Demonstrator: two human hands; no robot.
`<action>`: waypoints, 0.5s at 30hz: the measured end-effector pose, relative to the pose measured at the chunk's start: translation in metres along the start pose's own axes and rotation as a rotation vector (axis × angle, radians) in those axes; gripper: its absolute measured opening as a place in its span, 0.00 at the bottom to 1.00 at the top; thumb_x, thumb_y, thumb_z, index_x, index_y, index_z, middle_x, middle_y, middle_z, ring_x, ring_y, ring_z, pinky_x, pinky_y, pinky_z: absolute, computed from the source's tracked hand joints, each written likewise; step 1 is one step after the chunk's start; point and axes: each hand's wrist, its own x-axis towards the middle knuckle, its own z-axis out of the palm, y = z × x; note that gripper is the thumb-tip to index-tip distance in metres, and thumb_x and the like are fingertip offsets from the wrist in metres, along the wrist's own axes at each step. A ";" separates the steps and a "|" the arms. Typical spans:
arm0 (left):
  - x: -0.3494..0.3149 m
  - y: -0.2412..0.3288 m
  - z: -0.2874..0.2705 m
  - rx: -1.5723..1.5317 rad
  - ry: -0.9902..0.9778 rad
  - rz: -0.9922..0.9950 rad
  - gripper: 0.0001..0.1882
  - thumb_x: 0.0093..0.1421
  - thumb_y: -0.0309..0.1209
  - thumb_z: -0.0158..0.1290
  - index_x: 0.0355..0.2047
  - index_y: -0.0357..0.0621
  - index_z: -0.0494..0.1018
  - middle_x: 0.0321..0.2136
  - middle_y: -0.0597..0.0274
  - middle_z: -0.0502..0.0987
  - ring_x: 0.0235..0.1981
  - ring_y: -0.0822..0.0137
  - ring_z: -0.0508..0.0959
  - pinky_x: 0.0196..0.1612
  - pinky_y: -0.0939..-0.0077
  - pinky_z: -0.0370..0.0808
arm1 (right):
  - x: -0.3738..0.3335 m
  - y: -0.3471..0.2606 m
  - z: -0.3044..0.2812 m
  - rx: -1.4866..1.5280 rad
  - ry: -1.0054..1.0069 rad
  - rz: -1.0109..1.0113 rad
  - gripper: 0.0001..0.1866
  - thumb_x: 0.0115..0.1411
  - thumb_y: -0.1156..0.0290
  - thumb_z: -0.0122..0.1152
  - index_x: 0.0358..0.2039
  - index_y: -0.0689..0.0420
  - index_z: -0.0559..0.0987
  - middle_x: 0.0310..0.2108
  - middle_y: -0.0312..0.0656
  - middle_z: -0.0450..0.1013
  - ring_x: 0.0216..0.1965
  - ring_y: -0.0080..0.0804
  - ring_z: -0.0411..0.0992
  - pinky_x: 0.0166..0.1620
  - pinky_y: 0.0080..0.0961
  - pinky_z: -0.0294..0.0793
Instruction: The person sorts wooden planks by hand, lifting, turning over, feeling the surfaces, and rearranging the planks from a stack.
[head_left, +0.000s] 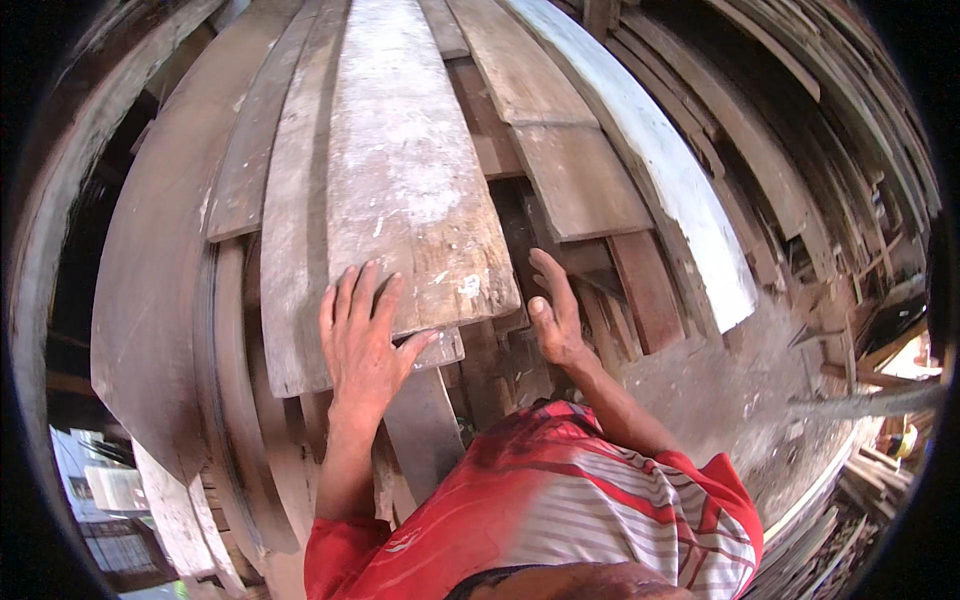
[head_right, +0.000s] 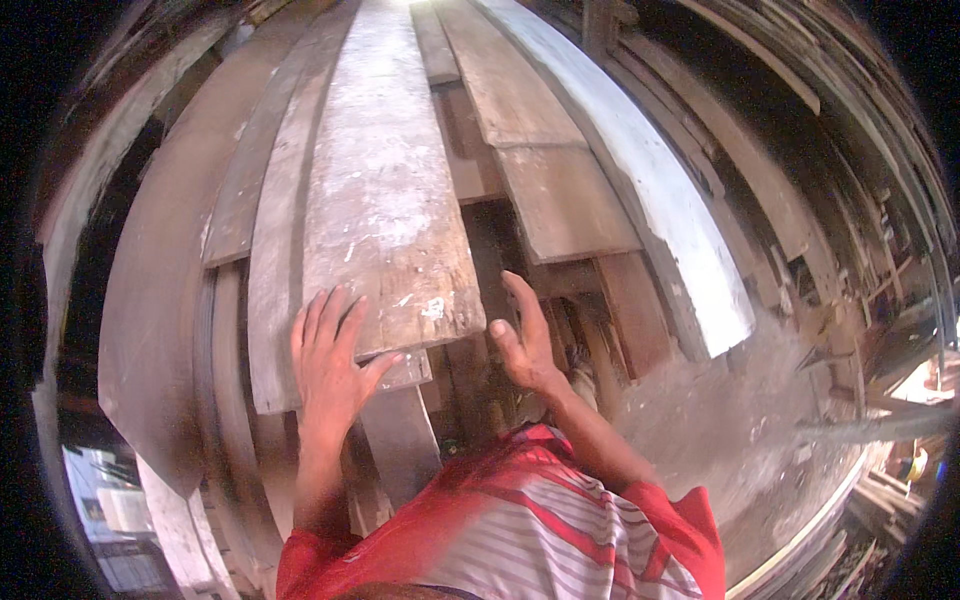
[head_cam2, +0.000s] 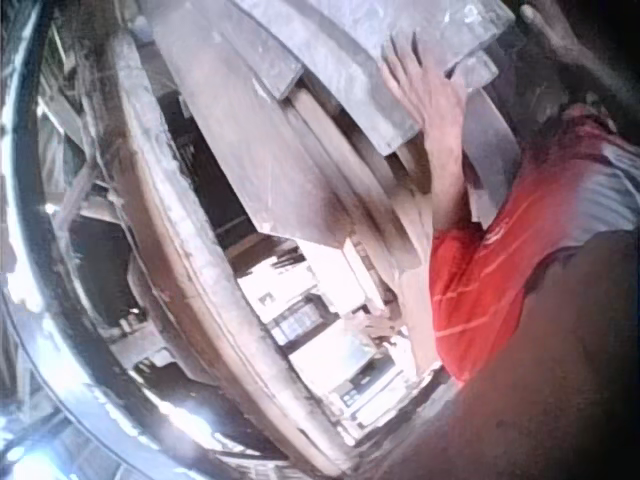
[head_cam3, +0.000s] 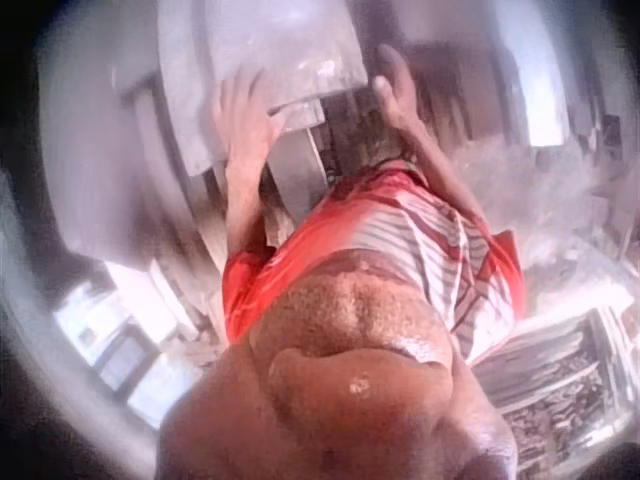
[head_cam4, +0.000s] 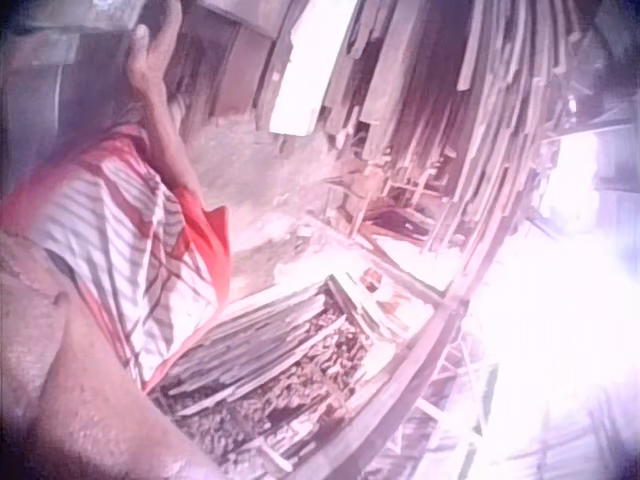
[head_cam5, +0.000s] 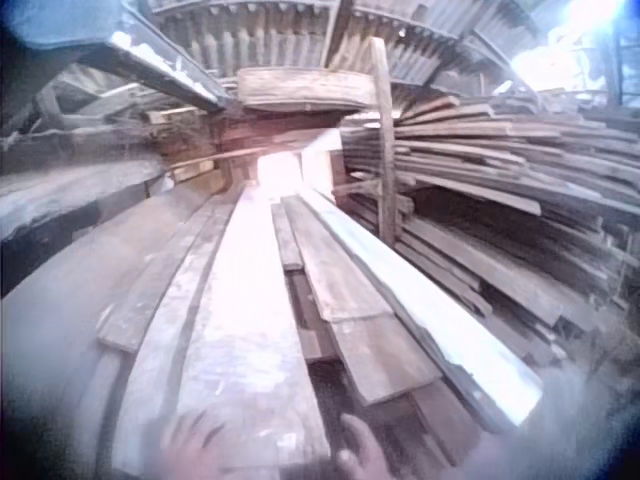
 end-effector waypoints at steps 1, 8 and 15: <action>0.001 0.001 0.000 0.017 0.015 -0.017 0.42 0.41 0.47 0.72 0.56 0.44 0.73 0.63 0.52 0.67 0.68 0.47 0.60 0.70 0.47 0.53 | 0.005 -0.010 0.005 0.041 -0.006 -0.040 0.44 0.66 0.41 0.51 0.69 0.63 0.58 0.69 0.55 0.56 0.70 0.50 0.54 0.70 0.44 0.53; 0.004 0.003 0.003 -0.052 0.049 -0.081 0.40 0.39 0.52 0.72 0.50 0.40 0.78 0.60 0.52 0.72 0.64 0.45 0.66 0.64 0.46 0.63 | 0.024 -0.016 0.047 0.229 0.069 -0.144 0.43 0.67 0.39 0.42 0.66 0.68 0.62 0.68 0.67 0.52 0.71 0.58 0.51 0.70 0.47 0.49; -0.001 0.004 0.004 -0.096 0.076 -0.137 0.43 0.35 0.47 0.75 0.50 0.35 0.77 0.59 0.46 0.72 0.65 0.37 0.64 0.62 0.47 0.68 | 0.036 -0.013 0.059 0.131 0.215 -0.155 0.28 0.72 0.56 0.39 0.54 0.70 0.76 0.64 0.72 0.59 0.67 0.60 0.59 0.67 0.46 0.57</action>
